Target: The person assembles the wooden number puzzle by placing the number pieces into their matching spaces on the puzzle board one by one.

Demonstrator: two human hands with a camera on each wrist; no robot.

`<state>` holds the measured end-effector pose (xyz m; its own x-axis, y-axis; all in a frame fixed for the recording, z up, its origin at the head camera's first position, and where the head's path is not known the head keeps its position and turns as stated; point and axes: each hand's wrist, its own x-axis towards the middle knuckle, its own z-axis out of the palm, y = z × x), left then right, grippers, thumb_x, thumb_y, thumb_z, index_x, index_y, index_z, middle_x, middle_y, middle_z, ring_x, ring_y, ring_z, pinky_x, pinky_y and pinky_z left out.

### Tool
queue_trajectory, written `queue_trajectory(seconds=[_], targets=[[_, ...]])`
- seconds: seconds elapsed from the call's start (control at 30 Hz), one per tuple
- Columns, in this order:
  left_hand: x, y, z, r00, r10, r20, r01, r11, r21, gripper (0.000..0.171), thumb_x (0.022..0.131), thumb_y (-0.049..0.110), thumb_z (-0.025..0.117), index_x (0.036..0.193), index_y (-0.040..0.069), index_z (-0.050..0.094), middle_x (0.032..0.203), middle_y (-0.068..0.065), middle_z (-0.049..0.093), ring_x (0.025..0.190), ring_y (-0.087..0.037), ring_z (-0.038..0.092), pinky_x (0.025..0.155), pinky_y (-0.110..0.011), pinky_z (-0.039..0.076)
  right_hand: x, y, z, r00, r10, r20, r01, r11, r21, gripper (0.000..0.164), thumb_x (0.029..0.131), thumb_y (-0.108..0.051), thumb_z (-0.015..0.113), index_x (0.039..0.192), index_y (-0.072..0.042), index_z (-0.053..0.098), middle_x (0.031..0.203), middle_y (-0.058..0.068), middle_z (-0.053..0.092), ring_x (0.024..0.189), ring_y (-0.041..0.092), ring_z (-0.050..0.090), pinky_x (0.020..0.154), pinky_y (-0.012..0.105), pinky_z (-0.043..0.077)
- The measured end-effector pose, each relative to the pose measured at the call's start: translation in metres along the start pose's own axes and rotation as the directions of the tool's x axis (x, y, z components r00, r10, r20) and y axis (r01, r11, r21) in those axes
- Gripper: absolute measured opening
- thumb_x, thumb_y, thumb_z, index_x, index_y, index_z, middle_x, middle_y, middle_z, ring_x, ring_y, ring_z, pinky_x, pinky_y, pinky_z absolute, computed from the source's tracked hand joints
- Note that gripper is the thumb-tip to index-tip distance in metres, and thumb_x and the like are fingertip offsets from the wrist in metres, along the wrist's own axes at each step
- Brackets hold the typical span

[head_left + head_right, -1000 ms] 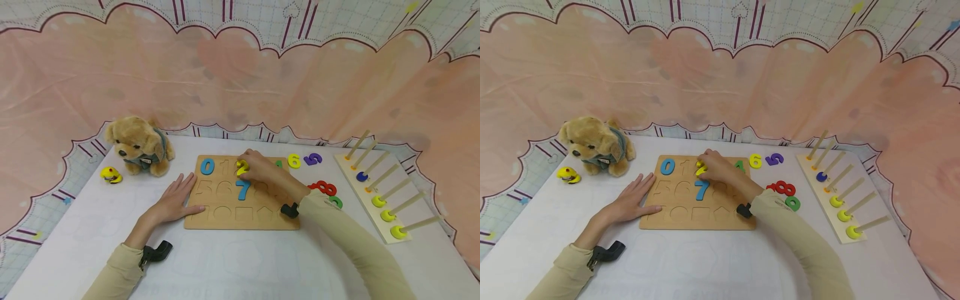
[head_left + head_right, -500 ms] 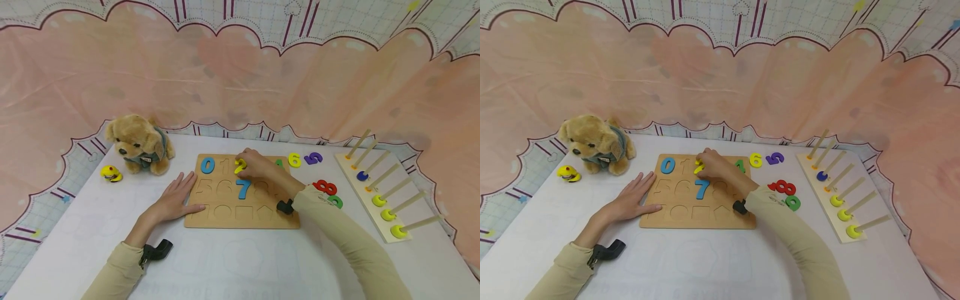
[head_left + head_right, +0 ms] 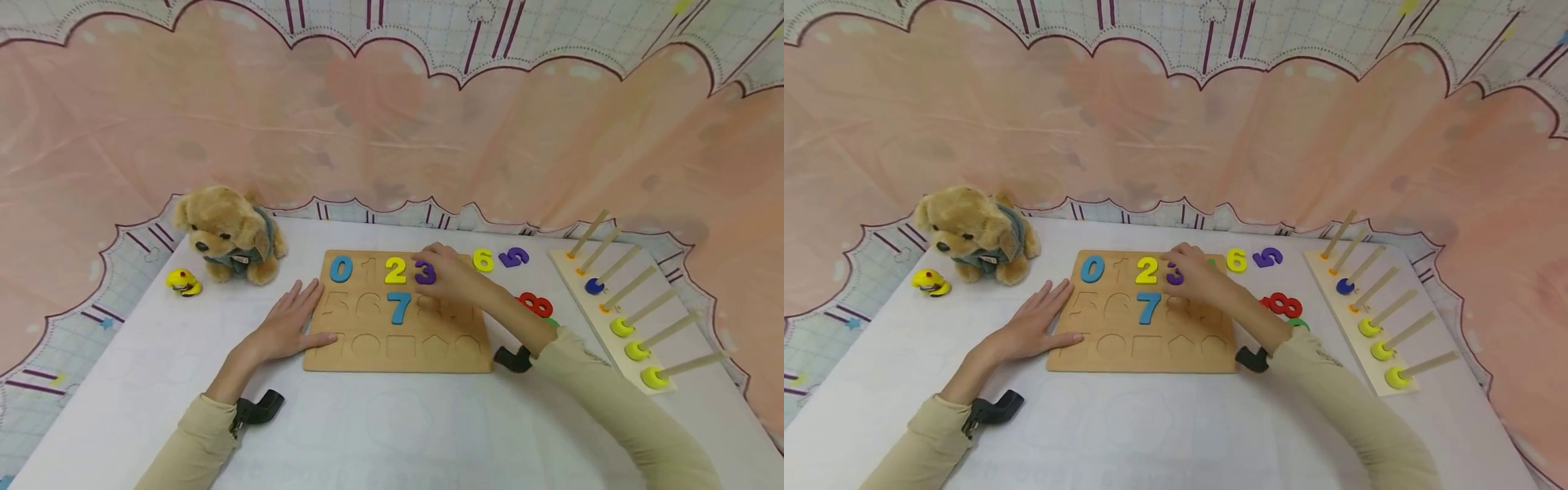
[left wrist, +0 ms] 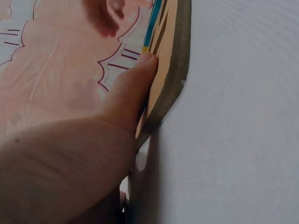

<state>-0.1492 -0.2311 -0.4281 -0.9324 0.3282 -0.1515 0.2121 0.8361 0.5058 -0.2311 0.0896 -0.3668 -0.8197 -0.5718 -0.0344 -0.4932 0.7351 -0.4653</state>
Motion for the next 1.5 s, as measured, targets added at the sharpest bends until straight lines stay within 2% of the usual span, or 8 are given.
queue_trajectory(seconds=[0.27,0.37,0.5,0.73,0.93,1.33,1.5], targets=[[-0.001,0.003,-0.004,1.000,0.004,0.008,-0.004,1.000,0.007,0.103,0.086,0.060,0.062,0.156,0.005,0.010,0.164,-0.017,0.007,0.151,-0.042,-0.004,0.119,-0.062,0.002,-0.098,0.045,-0.011,0.993,0.083,-0.081,-0.082,0.996,0.017,0.059,0.082,-0.020,0.077,0.134,-0.001,0.054,0.134,0.022,0.053,0.124,0.039,0.049,0.100,0.056,0.047],[-0.001,0.002,-0.004,1.000,0.000,0.009,0.000,1.000,0.001,0.104,0.086,0.060,0.062,0.156,0.005,0.010,0.164,-0.018,0.007,0.151,-0.042,-0.004,0.119,-0.062,0.001,-0.123,0.059,-0.012,0.986,0.129,-0.106,-0.130,0.992,0.004,0.060,0.082,-0.020,0.077,0.133,-0.002,0.054,0.130,0.021,0.055,0.117,0.038,0.053,0.095,0.055,0.050],[0.001,0.001,-0.001,1.000,0.002,0.010,-0.002,1.000,-0.009,0.104,0.085,0.061,0.062,0.156,0.005,0.009,0.164,-0.017,0.006,0.151,-0.042,-0.004,0.119,-0.063,0.001,-0.146,0.072,-0.015,0.979,0.165,-0.123,-0.166,0.986,-0.004,0.059,0.080,-0.018,0.078,0.132,-0.001,0.054,0.125,0.022,0.058,0.111,0.036,0.056,0.094,0.055,0.051],[0.000,0.000,0.000,1.000,0.002,0.005,-0.002,1.000,-0.017,0.104,0.086,0.059,0.063,0.156,0.005,0.010,0.164,-0.018,0.007,0.151,-0.042,-0.004,0.119,-0.062,0.001,-0.158,0.083,-0.014,0.977,0.173,-0.123,-0.176,0.984,-0.016,0.058,0.079,-0.019,0.079,0.129,0.001,0.056,0.126,0.025,0.055,0.115,0.042,0.054,0.095,0.058,0.049],[0.000,0.002,0.000,1.000,0.002,0.002,-0.002,1.000,-0.015,0.104,0.085,0.060,0.063,0.156,0.006,0.010,0.164,-0.017,0.007,0.151,-0.042,-0.004,0.119,-0.062,0.001,-0.164,0.090,-0.013,0.978,0.170,-0.118,-0.172,0.985,-0.006,0.060,0.078,-0.018,0.080,0.130,-0.001,0.056,0.125,0.025,0.056,0.110,0.039,0.056,0.090,0.055,0.054],[0.001,0.001,0.000,1.000,-0.003,0.002,0.003,1.000,-0.008,0.104,0.085,0.060,0.063,0.156,0.006,0.010,0.164,-0.017,0.007,0.151,-0.041,-0.004,0.120,-0.061,0.001,-0.161,0.096,-0.014,0.978,0.172,-0.116,-0.172,0.985,0.010,0.056,0.079,-0.016,0.079,0.128,-0.001,0.056,0.122,0.022,0.056,0.104,0.033,0.059,0.087,0.051,0.056],[0.001,0.002,0.000,1.000,-0.003,0.003,0.003,1.000,-0.007,0.104,0.085,0.059,0.063,0.156,0.005,0.010,0.164,-0.017,0.007,0.151,-0.042,-0.004,0.120,-0.061,0.000,-0.153,0.098,-0.016,0.980,0.166,-0.107,-0.165,0.986,0.019,0.055,0.080,-0.014,0.078,0.128,0.002,0.055,0.120,0.021,0.056,0.097,0.029,0.063,0.081,0.042,0.059]])
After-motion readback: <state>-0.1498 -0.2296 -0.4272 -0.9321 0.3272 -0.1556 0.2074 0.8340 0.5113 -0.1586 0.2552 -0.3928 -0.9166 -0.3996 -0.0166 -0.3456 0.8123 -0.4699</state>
